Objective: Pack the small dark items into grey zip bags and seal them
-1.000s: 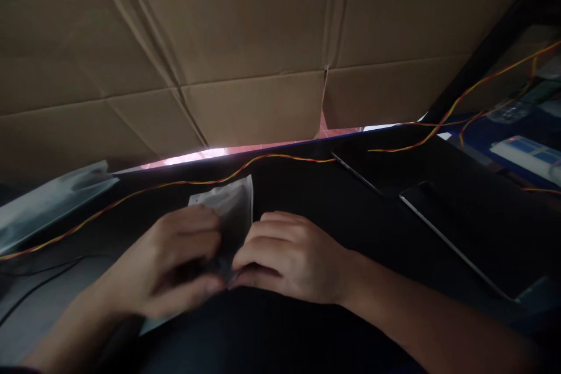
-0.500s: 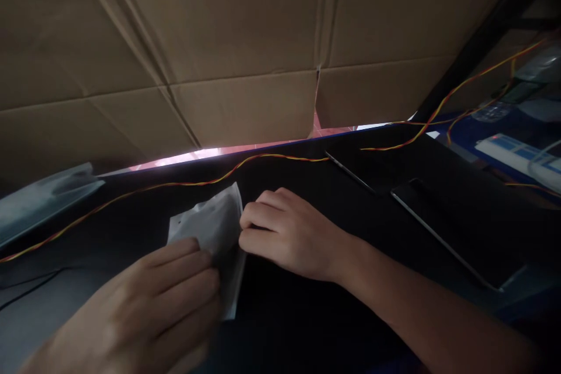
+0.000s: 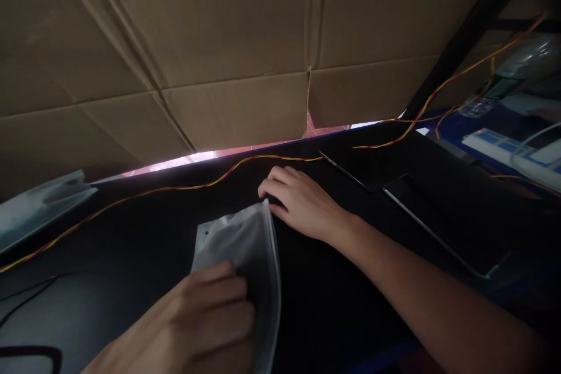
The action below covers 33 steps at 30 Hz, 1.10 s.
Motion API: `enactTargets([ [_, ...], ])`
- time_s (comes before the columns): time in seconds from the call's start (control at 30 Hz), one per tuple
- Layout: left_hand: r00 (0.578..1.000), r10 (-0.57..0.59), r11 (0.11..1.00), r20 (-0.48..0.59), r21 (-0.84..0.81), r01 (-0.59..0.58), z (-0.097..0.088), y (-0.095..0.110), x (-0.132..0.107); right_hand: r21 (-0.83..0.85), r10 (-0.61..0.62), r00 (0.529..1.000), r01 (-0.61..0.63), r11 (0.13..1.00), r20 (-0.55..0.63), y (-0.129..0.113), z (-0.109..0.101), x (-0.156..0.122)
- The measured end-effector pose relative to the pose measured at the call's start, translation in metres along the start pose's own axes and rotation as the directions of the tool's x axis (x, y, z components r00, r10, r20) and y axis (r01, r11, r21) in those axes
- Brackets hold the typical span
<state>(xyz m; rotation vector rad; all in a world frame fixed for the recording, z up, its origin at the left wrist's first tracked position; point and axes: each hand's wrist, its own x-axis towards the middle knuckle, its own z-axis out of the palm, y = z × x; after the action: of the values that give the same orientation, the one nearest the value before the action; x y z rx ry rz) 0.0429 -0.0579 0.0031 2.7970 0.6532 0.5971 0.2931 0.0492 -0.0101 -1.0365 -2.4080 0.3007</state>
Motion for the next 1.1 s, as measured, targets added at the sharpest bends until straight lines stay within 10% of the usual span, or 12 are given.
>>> enactTargets([
  [0.13,0.993,-0.118,0.993,-0.004,0.019,0.118,-0.010,-0.020,0.027,0.193,0.173,0.982,-0.185,0.963,0.078,-0.004,-0.006,-0.004],
  [0.3,0.881,-0.469,0.878,-0.067,0.072,0.473,0.001,-0.049,0.017,0.296,0.191,0.949,-0.263,0.918,0.251,-0.012,-0.013,-0.006],
  [0.77,0.735,-0.659,0.752,0.160,0.146,0.642,0.001,-0.091,-0.014,0.544,0.325,0.914,-0.406,0.734,0.243,-0.021,-0.008,-0.004],
  [1.1,0.767,-0.610,0.773,0.198,0.363,0.520,-0.061,-0.120,-0.071,-0.014,0.545,0.833,-0.547,0.837,0.095,0.008,-0.044,-0.006],
])
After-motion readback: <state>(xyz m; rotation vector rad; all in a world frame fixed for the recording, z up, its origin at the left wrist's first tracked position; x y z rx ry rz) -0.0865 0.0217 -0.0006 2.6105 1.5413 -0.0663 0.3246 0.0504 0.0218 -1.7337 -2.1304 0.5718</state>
